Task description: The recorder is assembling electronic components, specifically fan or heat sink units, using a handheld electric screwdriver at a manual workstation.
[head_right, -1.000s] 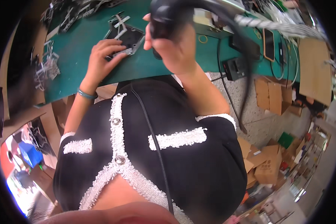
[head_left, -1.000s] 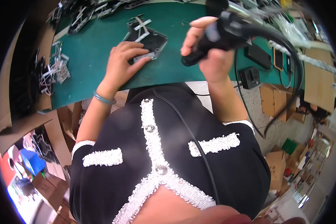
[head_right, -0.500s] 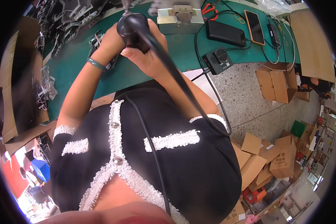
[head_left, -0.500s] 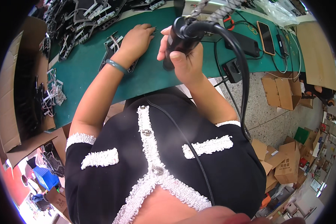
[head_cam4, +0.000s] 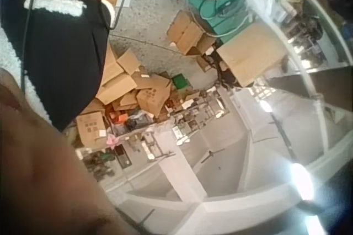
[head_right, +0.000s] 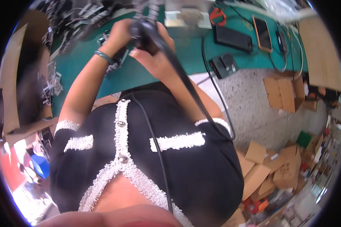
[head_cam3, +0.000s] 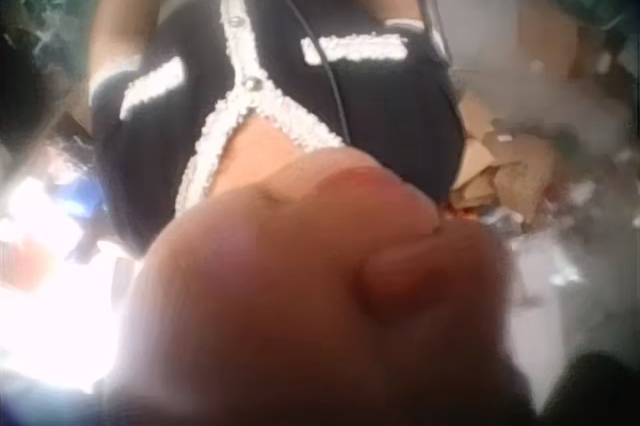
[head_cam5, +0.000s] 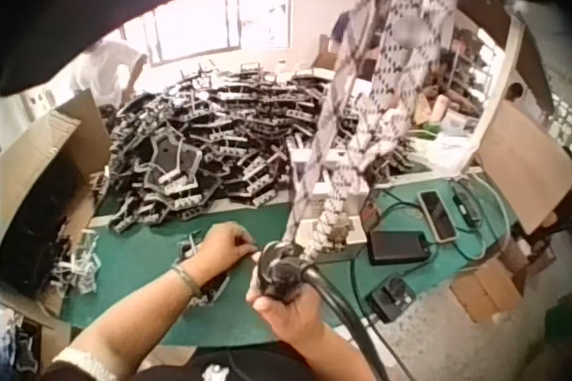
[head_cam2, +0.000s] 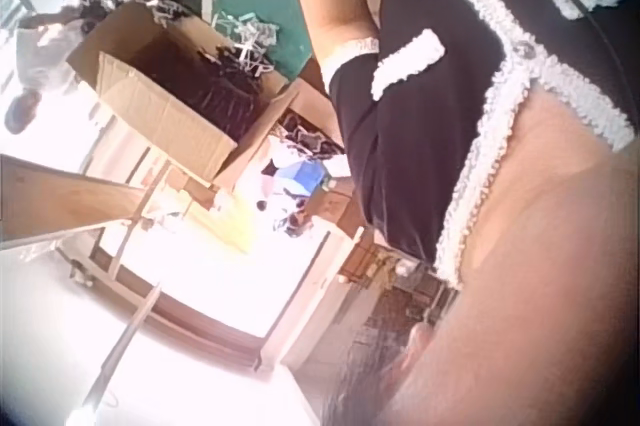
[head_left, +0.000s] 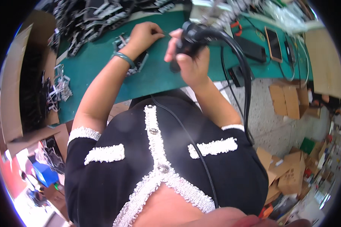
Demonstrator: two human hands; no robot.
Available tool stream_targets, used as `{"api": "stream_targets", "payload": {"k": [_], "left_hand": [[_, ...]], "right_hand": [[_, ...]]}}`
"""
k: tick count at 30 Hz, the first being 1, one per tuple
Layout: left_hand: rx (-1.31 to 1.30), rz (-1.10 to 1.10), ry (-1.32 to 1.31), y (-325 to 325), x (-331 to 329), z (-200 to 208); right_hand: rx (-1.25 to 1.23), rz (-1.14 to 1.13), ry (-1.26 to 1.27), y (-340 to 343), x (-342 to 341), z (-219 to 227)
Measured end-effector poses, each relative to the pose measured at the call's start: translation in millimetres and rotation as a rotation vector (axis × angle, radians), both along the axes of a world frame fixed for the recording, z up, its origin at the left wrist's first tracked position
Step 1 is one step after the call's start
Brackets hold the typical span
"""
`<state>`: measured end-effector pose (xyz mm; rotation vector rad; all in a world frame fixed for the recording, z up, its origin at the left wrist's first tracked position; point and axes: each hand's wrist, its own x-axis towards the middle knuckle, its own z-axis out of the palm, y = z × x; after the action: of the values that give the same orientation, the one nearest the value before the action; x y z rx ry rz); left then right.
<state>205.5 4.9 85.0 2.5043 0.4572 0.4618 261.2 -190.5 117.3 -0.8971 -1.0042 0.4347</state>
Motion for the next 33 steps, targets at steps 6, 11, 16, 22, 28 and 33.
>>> {"api": "stream_targets", "payload": {"k": [6, 11, 16, 22, 28, 33], "left_hand": [[-0.108, 0.041, -0.219, 2, -31, -9], [-0.189, -0.187, -0.29, -36, -92, 35], [-0.341, -0.241, -0.293, -68, -122, 42], [-0.308, -0.179, -0.29, -65, -131, 37], [-0.244, -0.171, -0.375, -72, -135, 32], [-0.142, -0.217, -0.334, -71, -129, 38]], "right_hand": [[-0.05, -0.058, 0.088, 6, -35, 15], [0.234, 0.046, 0.24, 1, -25, 46], [0.385, 0.164, 0.173, 8, -17, 71], [0.425, 0.24, 0.2, 22, -20, 62], [0.394, 0.244, 0.204, 19, -25, 64], [0.338, 0.162, 0.268, 13, -26, 64]]}}
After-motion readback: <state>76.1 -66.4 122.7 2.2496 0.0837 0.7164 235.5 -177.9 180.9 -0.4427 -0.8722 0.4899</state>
